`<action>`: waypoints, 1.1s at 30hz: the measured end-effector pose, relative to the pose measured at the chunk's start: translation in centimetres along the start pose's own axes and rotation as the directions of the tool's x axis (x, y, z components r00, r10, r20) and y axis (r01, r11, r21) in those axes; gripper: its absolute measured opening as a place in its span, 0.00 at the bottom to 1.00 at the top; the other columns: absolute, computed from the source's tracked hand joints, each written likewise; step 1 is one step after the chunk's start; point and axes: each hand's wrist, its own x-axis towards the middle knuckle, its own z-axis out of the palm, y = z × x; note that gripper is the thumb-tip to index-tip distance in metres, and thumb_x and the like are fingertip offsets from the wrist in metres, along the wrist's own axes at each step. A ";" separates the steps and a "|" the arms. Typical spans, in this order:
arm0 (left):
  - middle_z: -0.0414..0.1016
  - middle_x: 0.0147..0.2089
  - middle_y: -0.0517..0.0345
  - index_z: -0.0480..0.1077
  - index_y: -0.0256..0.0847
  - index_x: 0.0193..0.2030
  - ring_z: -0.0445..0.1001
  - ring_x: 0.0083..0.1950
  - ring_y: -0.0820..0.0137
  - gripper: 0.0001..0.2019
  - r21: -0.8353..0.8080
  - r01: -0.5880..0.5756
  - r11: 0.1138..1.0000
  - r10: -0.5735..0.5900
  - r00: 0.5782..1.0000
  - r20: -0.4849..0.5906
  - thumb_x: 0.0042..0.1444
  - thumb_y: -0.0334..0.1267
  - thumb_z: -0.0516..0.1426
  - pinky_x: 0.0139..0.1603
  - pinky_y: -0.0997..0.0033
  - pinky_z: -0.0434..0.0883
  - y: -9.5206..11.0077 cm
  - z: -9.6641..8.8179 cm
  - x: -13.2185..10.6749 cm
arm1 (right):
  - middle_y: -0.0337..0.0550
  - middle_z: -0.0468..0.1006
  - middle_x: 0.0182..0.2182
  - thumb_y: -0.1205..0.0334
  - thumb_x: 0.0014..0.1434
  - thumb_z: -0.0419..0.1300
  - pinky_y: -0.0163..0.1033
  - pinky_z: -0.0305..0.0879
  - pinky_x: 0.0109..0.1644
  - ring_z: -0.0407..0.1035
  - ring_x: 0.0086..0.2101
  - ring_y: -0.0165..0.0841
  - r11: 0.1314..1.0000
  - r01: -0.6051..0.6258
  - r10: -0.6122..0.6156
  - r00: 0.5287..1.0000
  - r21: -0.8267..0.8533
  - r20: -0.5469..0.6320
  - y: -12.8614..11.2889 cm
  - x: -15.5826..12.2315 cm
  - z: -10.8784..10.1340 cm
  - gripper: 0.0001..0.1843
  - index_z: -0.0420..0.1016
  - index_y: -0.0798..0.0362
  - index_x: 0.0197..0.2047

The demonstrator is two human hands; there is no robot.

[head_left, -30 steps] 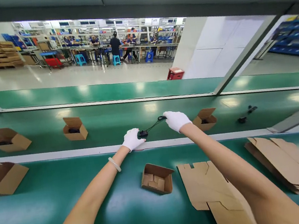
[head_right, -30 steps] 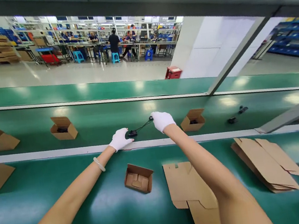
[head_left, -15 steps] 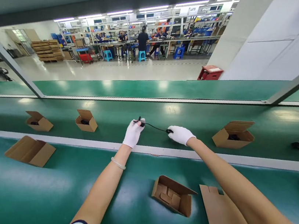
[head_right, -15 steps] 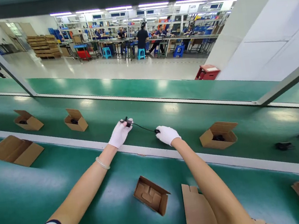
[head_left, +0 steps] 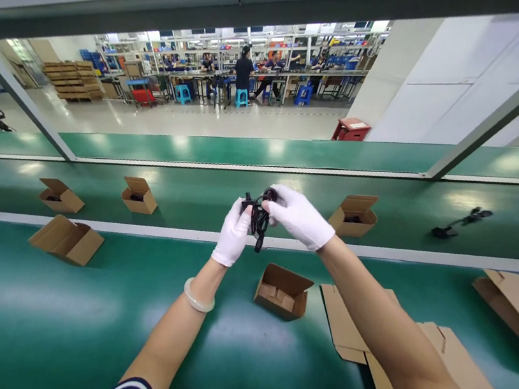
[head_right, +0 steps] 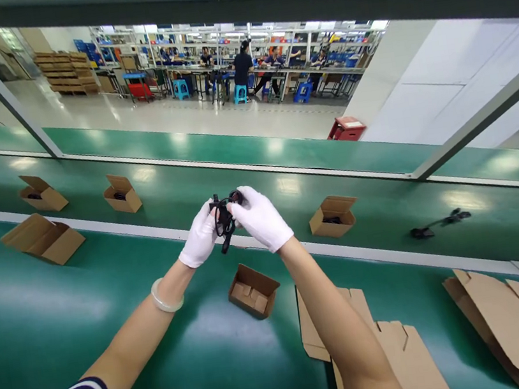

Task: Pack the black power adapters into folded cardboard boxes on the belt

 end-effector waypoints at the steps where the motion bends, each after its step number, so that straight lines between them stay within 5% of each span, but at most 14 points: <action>1: 0.73 0.46 0.51 0.65 0.37 0.46 0.72 0.48 0.66 0.18 0.084 -0.048 0.995 0.047 0.999 0.005 0.56 0.49 0.54 0.54 0.67 0.67 0.4 0.2 -0.6 | 0.33 0.66 0.23 0.57 0.49 0.56 0.34 0.62 0.25 0.61 0.21 0.27 1.000 -0.006 0.006 1.000 -0.009 0.029 -0.2 -0.5 0.2 0.09 0.62 0.51 0.33; 3: 0.73 0.48 0.50 0.65 0.36 0.48 0.70 0.52 0.63 0.20 0.205 -0.114 0.972 0.105 0.993 0.054 0.58 0.51 0.52 0.58 0.64 0.64 1.2 0.3 -1.5 | 0.34 0.67 0.23 0.56 0.48 0.58 0.33 0.63 0.24 0.62 0.21 0.27 1.000 0.010 -0.010 1.000 -0.015 0.015 -0.4 -1.6 0.5 0.10 0.62 0.51 0.32; 7: 0.71 0.51 0.49 0.63 0.37 0.52 0.68 0.56 0.61 0.22 0.210 -0.183 0.960 0.135 0.965 0.223 0.60 0.52 0.48 0.59 0.61 0.64 1.4 -0.3 -3.4 | 0.33 0.65 0.24 0.55 0.49 0.58 0.34 0.63 0.24 0.60 0.20 0.26 0.997 0.060 -0.047 0.971 0.049 -0.233 0.0 -5.1 0.6 0.11 0.61 0.51 0.31; 12: 0.62 0.61 0.41 0.53 0.36 0.61 0.62 0.62 0.57 0.28 0.347 -0.083 0.934 -0.039 0.943 0.330 0.56 0.43 0.53 0.61 0.53 0.61 -2.4 -1.8 -6.6 | 0.36 0.68 0.27 0.51 0.53 0.56 0.38 0.66 0.29 0.64 0.22 0.30 0.997 -0.005 -0.029 0.908 -0.081 -0.417 2.4 -10.3 0.6 0.12 0.60 0.49 0.35; 14: 0.60 0.63 0.43 0.53 0.37 0.62 0.58 0.64 0.57 0.30 0.458 -0.050 0.888 -0.143 0.916 0.375 0.52 0.38 0.55 0.64 0.52 0.57 -4.2 -1.9 -7.9 | 0.41 0.71 0.30 0.54 0.56 0.53 0.39 0.67 0.35 0.67 0.28 0.33 0.942 -0.080 -0.030 0.947 -0.325 -0.319 3.6 -11.8 0.9 0.09 0.64 0.49 0.36; 17: 0.63 0.62 0.49 0.58 0.39 0.60 0.62 0.62 0.60 0.26 0.530 -0.067 0.845 -0.195 0.885 0.423 0.52 0.34 0.52 0.64 0.56 0.58 -5.9 -1.7 -9.2 | 0.47 0.74 0.37 0.60 0.60 0.48 0.40 0.64 0.42 0.70 0.36 0.37 0.666 -0.029 0.023 1.000 -0.745 -0.019 4.6 -12.6 1.6 0.11 0.70 0.52 0.41; 19: 0.67 0.59 0.50 0.61 0.39 0.57 0.66 0.59 0.60 0.23 0.562 -0.083 0.823 -0.197 0.886 0.419 0.52 0.33 0.50 0.63 0.56 0.60 -6.4 -1.6 -9.6 | 0.51 0.75 0.39 0.63 0.62 0.46 0.40 0.63 0.41 0.71 0.38 0.39 0.456 0.067 0.180 0.969 -0.887 0.166 4.5 -12.1 2.1 0.14 0.71 0.54 0.44; 21: 0.67 0.58 0.47 0.62 0.37 0.56 0.65 0.60 0.59 0.24 0.583 -0.092 0.807 -0.193 0.892 0.409 0.51 0.32 0.50 0.63 0.56 0.60 -6.7 -1.6 -9.7 | 0.54 0.75 0.40 0.65 0.62 0.45 0.41 0.63 0.39 0.72 0.38 0.41 0.342 0.129 0.378 0.888 -0.931 0.262 4.1 -11.1 2.6 0.16 0.71 0.55 0.46; 24: 0.65 0.59 0.44 0.61 0.34 0.57 0.63 0.61 0.59 0.25 0.588 -0.097 0.803 -0.189 0.894 0.406 0.49 0.32 0.51 0.64 0.57 0.58 -7.1 -1.8 -9.6 | 0.56 0.76 0.41 0.67 0.60 0.49 0.42 0.64 0.39 0.72 0.40 0.44 0.321 0.148 0.536 0.786 -0.936 0.308 3.8 -8.9 3.3 0.15 0.72 0.56 0.47; 28: 0.66 0.59 0.45 0.60 0.35 0.56 0.66 0.59 0.61 0.25 0.599 -0.103 0.794 -0.183 0.899 0.397 0.50 0.33 0.51 0.62 0.59 0.62 -7.5 -1.8 -9.7 | 0.57 0.78 0.35 0.67 0.54 0.57 0.44 0.66 0.39 0.73 0.38 0.46 0.372 0.166 0.591 0.716 -0.913 0.371 4.6 -6.9 4.2 0.12 0.76 0.59 0.42; 33: 0.70 0.54 0.43 0.61 0.33 0.55 0.70 0.54 0.59 0.23 0.612 -0.111 0.783 -0.149 0.922 0.358 0.51 0.36 0.53 0.56 0.58 0.67 -8.2 -0.8 -10.5 | 0.55 0.79 0.36 0.64 0.55 0.56 0.42 0.66 0.41 0.74 0.37 0.43 0.461 0.176 0.579 0.683 -0.870 0.445 5.2 -8.0 3.7 0.12 0.77 0.58 0.40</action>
